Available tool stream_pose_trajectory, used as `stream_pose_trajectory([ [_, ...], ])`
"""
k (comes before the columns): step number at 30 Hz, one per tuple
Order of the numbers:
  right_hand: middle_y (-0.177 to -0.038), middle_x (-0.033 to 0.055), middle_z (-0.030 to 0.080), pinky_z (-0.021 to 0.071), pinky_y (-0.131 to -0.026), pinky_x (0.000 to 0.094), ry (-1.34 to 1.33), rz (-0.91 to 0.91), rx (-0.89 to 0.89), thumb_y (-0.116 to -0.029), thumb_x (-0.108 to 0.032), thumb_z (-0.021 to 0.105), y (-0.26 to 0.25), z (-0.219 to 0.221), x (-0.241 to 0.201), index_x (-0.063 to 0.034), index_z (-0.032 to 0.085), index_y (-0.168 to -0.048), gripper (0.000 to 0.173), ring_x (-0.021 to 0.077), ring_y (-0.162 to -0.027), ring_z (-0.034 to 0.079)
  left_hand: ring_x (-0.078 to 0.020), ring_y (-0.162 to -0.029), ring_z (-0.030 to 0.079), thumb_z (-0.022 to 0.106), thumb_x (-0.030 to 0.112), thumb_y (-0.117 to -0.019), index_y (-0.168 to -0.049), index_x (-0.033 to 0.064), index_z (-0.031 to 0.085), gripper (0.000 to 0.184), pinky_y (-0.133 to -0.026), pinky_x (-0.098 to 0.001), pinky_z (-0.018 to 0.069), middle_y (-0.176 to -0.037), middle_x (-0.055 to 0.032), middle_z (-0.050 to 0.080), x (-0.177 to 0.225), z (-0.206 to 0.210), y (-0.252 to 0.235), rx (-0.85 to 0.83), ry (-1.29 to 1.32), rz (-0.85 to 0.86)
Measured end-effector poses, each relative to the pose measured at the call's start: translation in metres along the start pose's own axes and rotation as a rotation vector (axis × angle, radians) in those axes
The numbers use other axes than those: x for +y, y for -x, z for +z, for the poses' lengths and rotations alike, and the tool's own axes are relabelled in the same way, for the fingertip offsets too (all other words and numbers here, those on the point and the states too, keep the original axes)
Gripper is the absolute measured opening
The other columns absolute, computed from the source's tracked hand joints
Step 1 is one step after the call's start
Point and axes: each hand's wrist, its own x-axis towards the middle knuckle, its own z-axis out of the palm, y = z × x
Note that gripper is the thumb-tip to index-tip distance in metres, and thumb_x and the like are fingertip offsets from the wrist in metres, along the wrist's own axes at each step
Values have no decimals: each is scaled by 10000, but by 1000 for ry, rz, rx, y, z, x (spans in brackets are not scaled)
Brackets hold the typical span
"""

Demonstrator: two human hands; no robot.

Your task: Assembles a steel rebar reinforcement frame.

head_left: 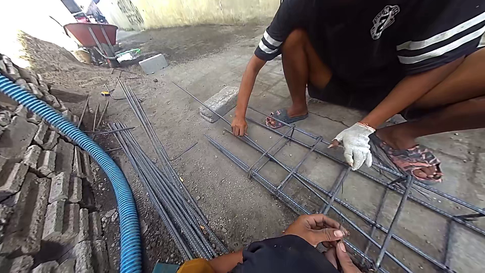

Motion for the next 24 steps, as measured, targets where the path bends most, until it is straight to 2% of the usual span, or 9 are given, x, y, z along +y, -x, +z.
stream_pose_trajectory([
  [3,-495,-126,406,327,-430,152,0,3,-16,-1132,-308,214,0,0,0,-192,525,-724,527,-20,-404,358,-47,-750,622,581,15,-1000,-1130,-13,615,137,-727,-224,542,-907,-7,669,-7,-2,-2,9,35,34],
  [6,-508,-137,410,340,-439,144,35,10,-7,-1130,-275,186,0,1,-1,-188,528,-782,496,-30,-412,361,-37,-737,604,591,17,-989,-1121,-6,587,134,-701,-210,529,-887,5,643,-9,-2,-4,33,-9,96],
  [12,-494,-134,399,302,-424,136,139,84,78,-1132,-277,202,7,5,2,-200,504,-689,543,-39,-406,339,-15,-738,601,589,23,-984,-1171,-30,582,195,-680,-192,521,-936,8,655,-4,-3,-4,131,-133,205],
  [20,-526,-125,327,260,-404,159,156,104,7,-1111,-453,317,27,-25,22,-198,515,-715,511,-22,-418,288,-42,-775,632,599,22,-982,-1166,-32,623,193,-690,-209,537,-962,-6,688,-10,-7,-3,89,-190,252],
  [24,-520,-129,317,236,-397,156,135,99,-15,-1104,-473,342,29,-26,22,-207,505,-690,519,-28,-411,274,-43,-789,647,611,26,-979,-1146,-14,638,174,-701,-210,546,-960,3,701,-13,-7,-4,74,-168,285],
])
